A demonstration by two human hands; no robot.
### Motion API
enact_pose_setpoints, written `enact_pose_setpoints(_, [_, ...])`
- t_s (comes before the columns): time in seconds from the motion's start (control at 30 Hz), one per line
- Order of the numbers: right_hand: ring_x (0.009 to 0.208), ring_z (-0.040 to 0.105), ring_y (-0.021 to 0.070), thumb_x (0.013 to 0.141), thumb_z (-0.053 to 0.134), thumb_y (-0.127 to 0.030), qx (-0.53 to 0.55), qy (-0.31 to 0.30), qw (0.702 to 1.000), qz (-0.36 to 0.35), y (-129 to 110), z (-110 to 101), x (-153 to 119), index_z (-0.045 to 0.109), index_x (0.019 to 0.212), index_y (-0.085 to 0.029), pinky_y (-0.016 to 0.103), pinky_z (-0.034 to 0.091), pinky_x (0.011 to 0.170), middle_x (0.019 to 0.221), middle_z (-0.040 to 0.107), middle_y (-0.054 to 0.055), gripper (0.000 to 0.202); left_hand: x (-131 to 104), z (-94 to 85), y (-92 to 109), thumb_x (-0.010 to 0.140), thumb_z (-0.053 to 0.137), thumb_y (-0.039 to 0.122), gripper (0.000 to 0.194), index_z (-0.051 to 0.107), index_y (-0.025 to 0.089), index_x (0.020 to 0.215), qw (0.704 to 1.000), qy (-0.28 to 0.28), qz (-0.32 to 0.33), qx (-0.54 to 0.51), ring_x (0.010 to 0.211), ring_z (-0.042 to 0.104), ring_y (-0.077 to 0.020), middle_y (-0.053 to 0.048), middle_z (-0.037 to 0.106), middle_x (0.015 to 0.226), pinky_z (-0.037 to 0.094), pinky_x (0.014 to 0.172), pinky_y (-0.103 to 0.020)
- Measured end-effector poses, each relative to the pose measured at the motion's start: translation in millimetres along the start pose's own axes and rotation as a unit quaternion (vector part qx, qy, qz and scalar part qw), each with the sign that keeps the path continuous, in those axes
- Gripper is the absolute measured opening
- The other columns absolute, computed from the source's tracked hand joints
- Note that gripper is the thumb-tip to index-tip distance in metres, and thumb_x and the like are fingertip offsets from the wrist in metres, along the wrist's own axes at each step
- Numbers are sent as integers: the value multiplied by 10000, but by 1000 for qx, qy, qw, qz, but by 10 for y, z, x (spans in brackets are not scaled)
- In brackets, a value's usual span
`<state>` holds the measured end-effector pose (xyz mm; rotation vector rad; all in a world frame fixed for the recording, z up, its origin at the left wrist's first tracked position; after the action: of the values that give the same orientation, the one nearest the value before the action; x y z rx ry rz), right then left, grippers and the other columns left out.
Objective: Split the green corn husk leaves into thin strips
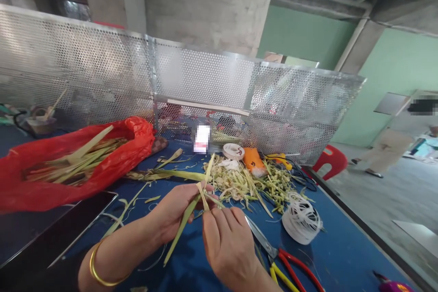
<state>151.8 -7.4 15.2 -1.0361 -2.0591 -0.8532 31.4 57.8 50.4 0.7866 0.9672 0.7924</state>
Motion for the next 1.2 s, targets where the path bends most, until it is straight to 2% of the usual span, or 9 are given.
enact_pose_setpoints(0.23, [637,571,189,867,421,-37,40,-15,999,13,-28,160,-58,555,917,-130,335,391,637,710,640,70,170,26,-11,-16,859,519,197,171,618,106,965,993,0,-24,-117,669,669,-132,-83,692,761,388,401,-134])
enact_pose_setpoints(0.37, [681,572,200,868,465,-73,36,-21,999,35,-1,113,-52,588,920,-127,336,398,643,725,629,78,144,6,-11,29,879,507,204,165,627,95,908,994,0,19,-110,637,655,-129,-80,681,715,525,592,-197])
enact_pose_setpoints(0.5, [753,579,204,885,413,-68,46,-27,998,-38,-52,73,-29,605,1064,-88,361,422,755,835,653,100,263,5,16,-43,861,538,218,141,633,119,894,995,4,46,-93,657,664,-142,-94,709,766,518,610,-212])
enact_pose_setpoints(0.63, [824,601,212,896,395,-80,36,-21,995,-90,-101,72,-20,646,1003,-110,384,399,890,845,664,89,274,21,47,-208,818,594,263,162,638,126,891,996,-28,31,-78,670,660,-148,-94,721,793,512,665,-235])
enact_pose_setpoints(0.8, [758,609,170,881,465,-84,141,49,987,58,42,-52,36,623,933,-172,347,428,803,793,668,46,188,3,49,-239,769,639,354,249,670,130,875,995,-58,70,-27,685,649,-147,-62,712,735,489,683,-227])
enact_pose_setpoints(0.9, [735,614,174,887,510,-171,241,71,929,271,194,-66,60,601,835,-196,305,467,689,781,660,43,108,-14,58,-216,751,653,395,295,686,124,862,994,-71,87,9,676,647,-150,-65,711,722,491,674,-232])
enact_pose_setpoints(1.0, [670,614,192,864,545,-316,352,2,815,461,298,31,42,604,777,-188,280,483,571,724,654,50,166,0,70,-230,740,659,425,322,691,119,836,990,-88,100,42,697,659,-167,-79,718,745,502,686,-251])
enact_pose_setpoints(1.07, [647,605,200,829,574,-372,404,-35,754,517,323,102,21,603,742,-179,287,488,570,664,634,41,214,20,69,-243,725,669,443,331,679,134,842,989,-85,108,47,671,656,-165,-66,717,739,513,680,-269])
enact_pose_setpoints(1.2, [624,589,190,789,607,-385,440,-36,715,541,328,175,-6,603,740,-173,293,483,579,658,621,30,218,37,51,-233,671,717,468,342,629,152,769,992,-73,92,56,627,648,-160,-45,703,680,522,638,-273])
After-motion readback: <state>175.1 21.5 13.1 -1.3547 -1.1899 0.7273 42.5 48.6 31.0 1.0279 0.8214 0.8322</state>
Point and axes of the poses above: each hand's wrist, its own x-axis towards the middle knuckle, its own z-axis out of the palm, y = z × x, the point moved 1 cm from there along x, towards the middle knuckle
